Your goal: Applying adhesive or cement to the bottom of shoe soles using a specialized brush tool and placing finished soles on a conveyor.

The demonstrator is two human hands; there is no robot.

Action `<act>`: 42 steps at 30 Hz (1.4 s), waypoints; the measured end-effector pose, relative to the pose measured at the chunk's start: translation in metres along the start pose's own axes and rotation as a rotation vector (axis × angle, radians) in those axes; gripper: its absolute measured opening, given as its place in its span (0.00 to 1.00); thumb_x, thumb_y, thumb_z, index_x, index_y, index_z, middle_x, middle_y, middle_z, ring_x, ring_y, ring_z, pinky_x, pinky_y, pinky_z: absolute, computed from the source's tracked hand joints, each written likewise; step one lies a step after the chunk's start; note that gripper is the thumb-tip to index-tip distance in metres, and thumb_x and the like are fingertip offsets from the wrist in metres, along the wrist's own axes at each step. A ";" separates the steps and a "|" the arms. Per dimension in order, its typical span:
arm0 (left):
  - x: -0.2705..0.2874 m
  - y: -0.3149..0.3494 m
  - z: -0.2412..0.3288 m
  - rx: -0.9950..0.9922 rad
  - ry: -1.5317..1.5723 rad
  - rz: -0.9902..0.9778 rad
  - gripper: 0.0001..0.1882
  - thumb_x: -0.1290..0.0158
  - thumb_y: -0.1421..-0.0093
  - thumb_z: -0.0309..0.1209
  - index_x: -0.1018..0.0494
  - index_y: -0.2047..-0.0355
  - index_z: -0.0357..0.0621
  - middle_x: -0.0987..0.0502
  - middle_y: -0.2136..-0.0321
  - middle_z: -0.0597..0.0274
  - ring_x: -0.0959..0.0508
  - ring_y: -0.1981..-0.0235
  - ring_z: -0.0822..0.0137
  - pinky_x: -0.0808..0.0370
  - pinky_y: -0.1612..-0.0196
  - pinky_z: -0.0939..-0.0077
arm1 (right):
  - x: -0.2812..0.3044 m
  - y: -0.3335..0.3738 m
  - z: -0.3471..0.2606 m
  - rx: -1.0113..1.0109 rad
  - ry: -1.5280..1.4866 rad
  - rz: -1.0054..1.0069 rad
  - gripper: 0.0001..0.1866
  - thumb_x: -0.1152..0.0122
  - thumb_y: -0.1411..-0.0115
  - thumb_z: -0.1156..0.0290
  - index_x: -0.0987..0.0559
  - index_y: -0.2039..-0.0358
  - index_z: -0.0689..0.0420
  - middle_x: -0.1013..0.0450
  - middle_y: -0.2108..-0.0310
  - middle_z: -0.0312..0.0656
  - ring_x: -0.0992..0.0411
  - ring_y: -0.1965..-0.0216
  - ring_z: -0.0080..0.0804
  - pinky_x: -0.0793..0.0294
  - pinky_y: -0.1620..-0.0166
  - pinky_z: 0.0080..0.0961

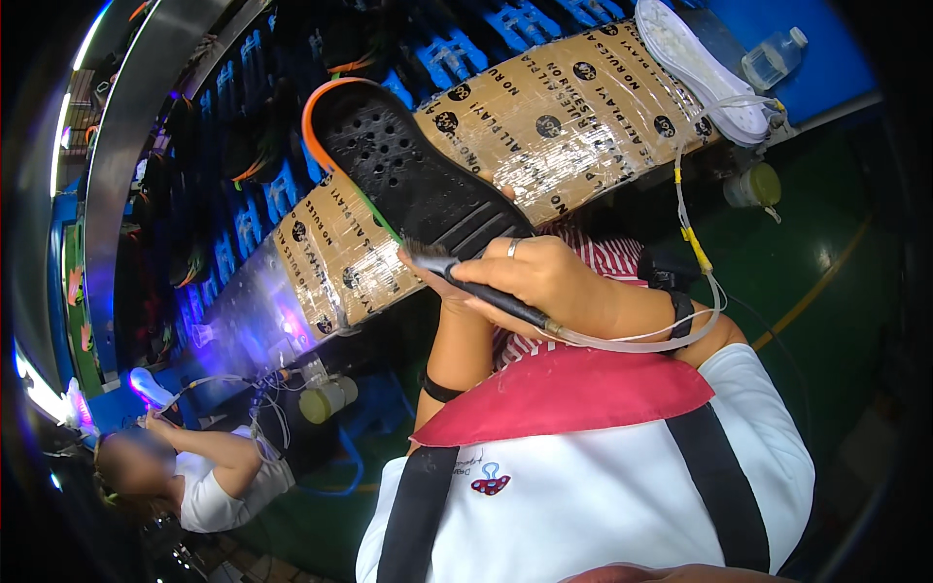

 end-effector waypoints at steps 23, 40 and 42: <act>-0.018 -0.005 0.032 0.057 0.103 -0.239 0.40 0.51 0.45 0.55 0.47 0.41 0.41 0.40 0.46 0.37 0.36 0.47 0.38 0.30 0.51 0.42 | -0.008 0.009 0.020 -0.235 -0.400 -0.351 0.14 0.35 0.52 0.73 0.22 0.63 0.60 0.27 0.75 0.44 0.28 0.75 0.32 0.31 0.71 0.23; -0.005 -0.010 0.053 0.171 -0.237 0.033 0.47 0.53 0.55 0.61 0.46 0.43 0.38 0.35 0.50 0.39 0.31 0.52 0.43 0.30 0.51 0.52 | -0.006 0.014 0.029 -0.297 -0.272 -0.440 0.13 0.36 0.50 0.70 0.22 0.63 0.59 0.28 0.77 0.45 0.27 0.74 0.39 0.29 0.70 0.27; -0.007 -0.014 0.053 0.185 -0.217 0.035 0.38 0.53 0.52 0.51 0.39 0.46 0.37 0.31 0.52 0.46 0.27 0.54 0.53 0.29 0.50 0.62 | -0.011 0.017 0.022 -0.168 -0.249 -0.440 0.14 0.36 0.51 0.72 0.22 0.63 0.60 0.29 0.78 0.45 0.28 0.77 0.37 0.31 0.73 0.26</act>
Point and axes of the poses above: each hand's wrist, its own y-axis away from the middle knuckle, its own x-axis out of the back of the hand, z = x × y, the point moved 10 cm from there along -y, towards the middle knuckle
